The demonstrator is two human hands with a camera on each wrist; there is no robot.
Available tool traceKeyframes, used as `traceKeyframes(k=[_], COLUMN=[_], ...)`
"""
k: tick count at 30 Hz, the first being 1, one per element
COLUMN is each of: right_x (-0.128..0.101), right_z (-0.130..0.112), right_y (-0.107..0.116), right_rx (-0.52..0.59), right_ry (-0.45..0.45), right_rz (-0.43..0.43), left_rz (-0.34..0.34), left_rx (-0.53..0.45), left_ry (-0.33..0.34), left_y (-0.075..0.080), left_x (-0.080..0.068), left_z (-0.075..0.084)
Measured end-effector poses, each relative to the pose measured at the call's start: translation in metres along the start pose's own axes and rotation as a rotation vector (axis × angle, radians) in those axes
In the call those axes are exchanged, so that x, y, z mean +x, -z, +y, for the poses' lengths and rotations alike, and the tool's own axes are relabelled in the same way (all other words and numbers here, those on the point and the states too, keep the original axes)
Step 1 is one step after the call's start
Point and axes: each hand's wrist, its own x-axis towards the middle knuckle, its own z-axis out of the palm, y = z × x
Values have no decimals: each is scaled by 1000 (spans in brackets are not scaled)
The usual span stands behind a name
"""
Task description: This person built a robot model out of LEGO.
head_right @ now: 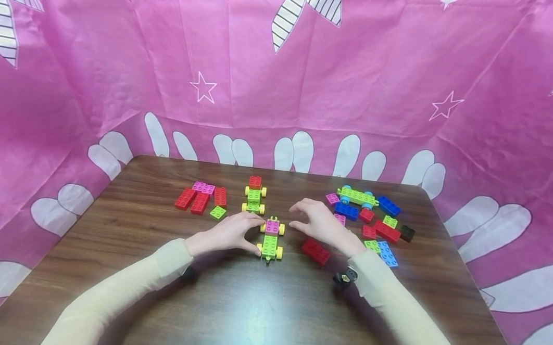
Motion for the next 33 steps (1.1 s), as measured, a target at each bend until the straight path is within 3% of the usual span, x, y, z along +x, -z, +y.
traceKeyframes(k=[17,24,33], right_x=[-30,-48,-67], right_z=[30,46,53], right_y=[21,30,36], right_rx=[-54,-93,-124], right_ry=[-80,-66,-130], right_rz=[26,67,-39], left_rz=[-17,-9,-9], left_rx=[3,-1,-6], left_ry=[4,2,2], left_y=[1,1,0], left_x=[0,-1,-1], left_z=[1,1,1])
